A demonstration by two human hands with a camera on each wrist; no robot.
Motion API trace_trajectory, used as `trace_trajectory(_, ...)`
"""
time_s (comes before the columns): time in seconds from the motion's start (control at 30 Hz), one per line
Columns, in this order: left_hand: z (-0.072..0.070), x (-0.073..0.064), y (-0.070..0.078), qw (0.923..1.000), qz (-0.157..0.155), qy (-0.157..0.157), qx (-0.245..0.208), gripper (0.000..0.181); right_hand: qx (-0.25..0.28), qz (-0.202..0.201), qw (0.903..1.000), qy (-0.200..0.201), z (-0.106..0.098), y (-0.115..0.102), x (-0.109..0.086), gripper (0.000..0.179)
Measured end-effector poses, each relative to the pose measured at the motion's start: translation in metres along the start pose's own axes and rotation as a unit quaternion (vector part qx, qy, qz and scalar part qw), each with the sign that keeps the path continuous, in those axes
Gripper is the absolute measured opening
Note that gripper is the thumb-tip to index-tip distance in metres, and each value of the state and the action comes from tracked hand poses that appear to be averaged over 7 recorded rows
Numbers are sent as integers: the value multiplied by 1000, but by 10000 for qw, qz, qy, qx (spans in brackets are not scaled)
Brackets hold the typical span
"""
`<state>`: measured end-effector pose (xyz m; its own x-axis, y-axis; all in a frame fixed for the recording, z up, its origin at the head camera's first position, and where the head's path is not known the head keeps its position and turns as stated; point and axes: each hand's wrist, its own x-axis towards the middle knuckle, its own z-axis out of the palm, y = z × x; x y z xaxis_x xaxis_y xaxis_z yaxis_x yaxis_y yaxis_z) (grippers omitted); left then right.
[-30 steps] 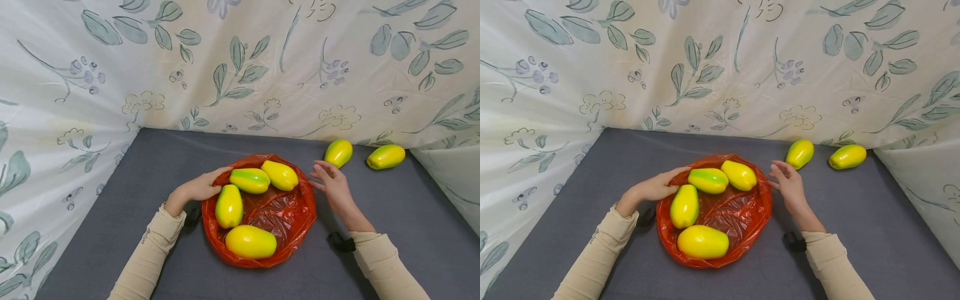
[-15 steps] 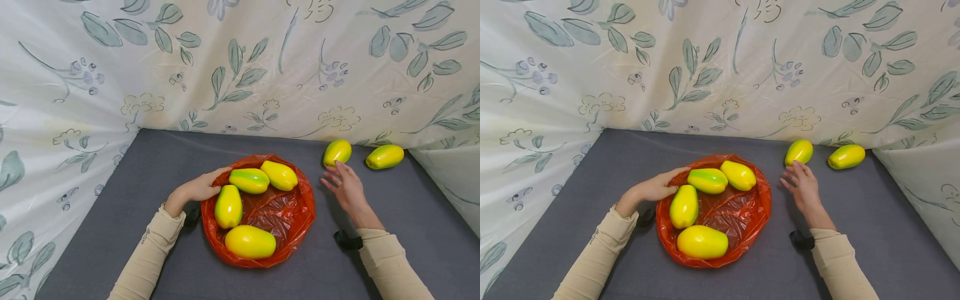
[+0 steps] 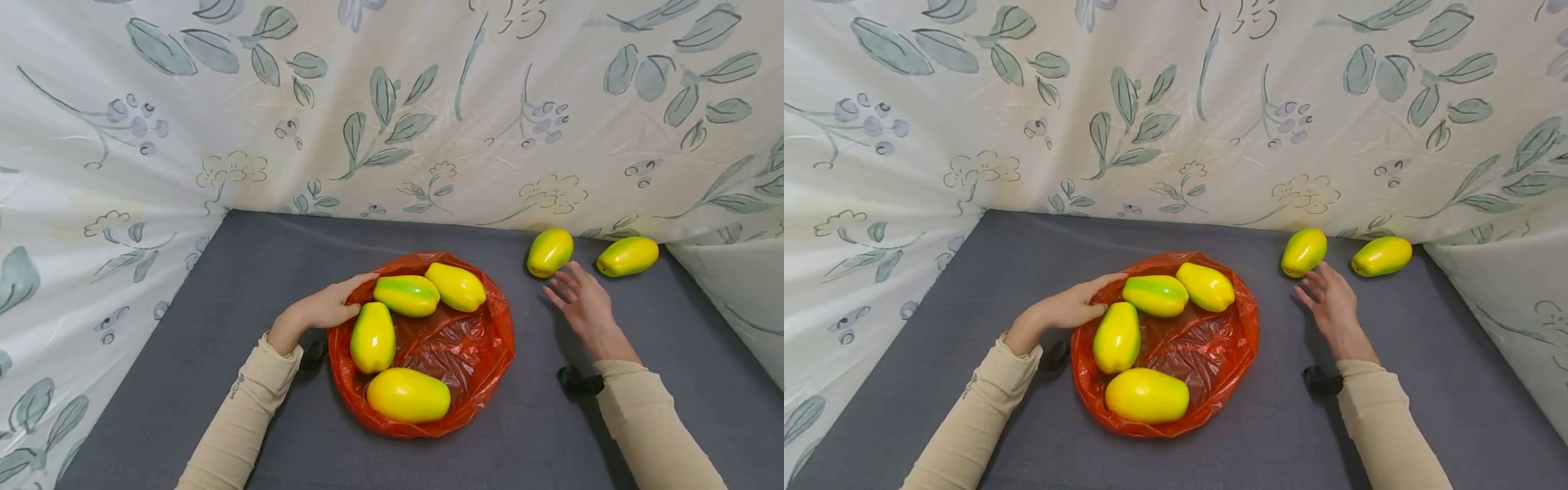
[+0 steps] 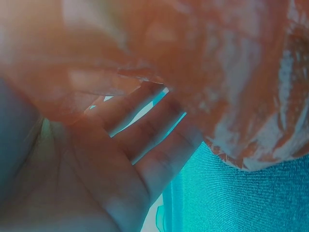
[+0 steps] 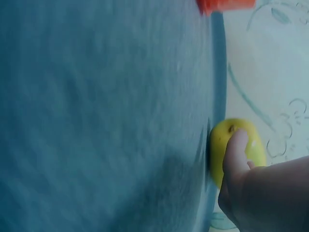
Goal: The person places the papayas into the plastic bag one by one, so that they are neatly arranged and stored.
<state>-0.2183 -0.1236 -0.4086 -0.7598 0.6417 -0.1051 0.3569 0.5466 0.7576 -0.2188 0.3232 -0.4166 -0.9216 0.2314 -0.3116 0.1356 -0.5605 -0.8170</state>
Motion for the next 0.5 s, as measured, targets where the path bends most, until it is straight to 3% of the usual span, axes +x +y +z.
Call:
trace_trajectory(0.17, 0, 0, -1, 10000, 19, -15, 5, 63, -283, -180, 9985, 424, -2, -4, 8, 71)
trace_trajectory(0.27, -1, 1, -1, 10000, -6, -25, -1, 63, -386, -194, 9980, 460, -2, -6, 11, 75)
trace_trajectory(0.5, 1, 0, -1, 9999, -91, -47, -104, 63, -565, 153, 9970, 514, -2, -12, 17, 81)
